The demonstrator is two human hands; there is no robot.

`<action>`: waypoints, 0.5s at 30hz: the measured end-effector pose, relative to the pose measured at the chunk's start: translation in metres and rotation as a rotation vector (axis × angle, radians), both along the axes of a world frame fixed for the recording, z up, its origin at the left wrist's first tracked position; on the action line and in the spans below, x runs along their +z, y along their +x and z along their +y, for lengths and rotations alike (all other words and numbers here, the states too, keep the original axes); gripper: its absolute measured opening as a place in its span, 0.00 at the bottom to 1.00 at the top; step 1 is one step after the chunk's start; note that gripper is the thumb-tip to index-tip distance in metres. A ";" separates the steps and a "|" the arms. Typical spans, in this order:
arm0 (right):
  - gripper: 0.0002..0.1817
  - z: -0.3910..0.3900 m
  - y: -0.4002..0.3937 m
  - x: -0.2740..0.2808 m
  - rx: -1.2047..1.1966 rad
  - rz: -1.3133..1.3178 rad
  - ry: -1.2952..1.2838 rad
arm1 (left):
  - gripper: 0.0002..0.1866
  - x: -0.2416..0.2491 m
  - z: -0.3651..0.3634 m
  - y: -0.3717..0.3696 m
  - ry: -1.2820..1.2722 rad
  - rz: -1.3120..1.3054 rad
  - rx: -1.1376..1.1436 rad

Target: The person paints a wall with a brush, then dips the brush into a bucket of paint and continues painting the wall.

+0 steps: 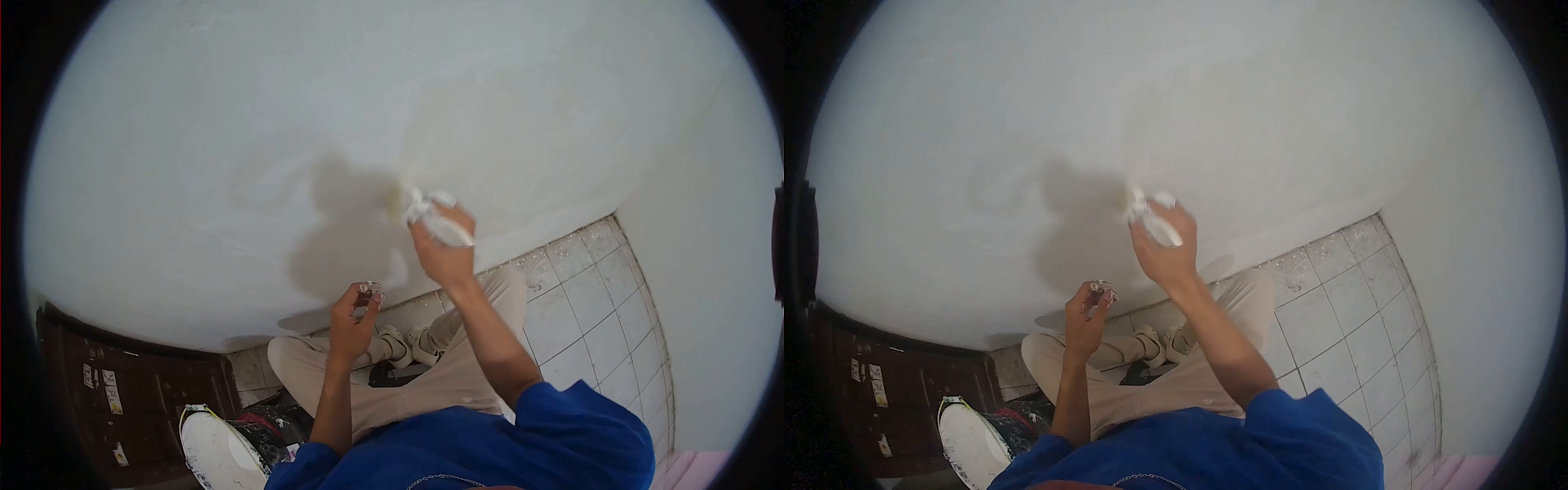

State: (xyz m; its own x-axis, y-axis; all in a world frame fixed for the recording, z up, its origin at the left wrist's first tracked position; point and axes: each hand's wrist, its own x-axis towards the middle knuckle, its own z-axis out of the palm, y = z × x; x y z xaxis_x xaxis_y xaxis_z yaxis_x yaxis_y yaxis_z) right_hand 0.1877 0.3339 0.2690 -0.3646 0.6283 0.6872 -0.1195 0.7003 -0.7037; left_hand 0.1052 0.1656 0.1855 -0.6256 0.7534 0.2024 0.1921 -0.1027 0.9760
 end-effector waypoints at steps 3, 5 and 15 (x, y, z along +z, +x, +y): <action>0.06 -0.007 0.006 0.083 -0.126 0.157 0.339 | 0.07 -0.002 0.003 0.006 -0.001 -0.020 -0.016; 0.06 -0.009 0.005 0.090 -0.180 0.207 0.397 | 0.07 0.002 0.003 0.009 0.004 -0.016 -0.018; 0.05 -0.022 0.024 -0.191 -0.062 -0.396 -0.258 | 0.06 0.003 -0.002 0.005 -0.058 0.038 -0.032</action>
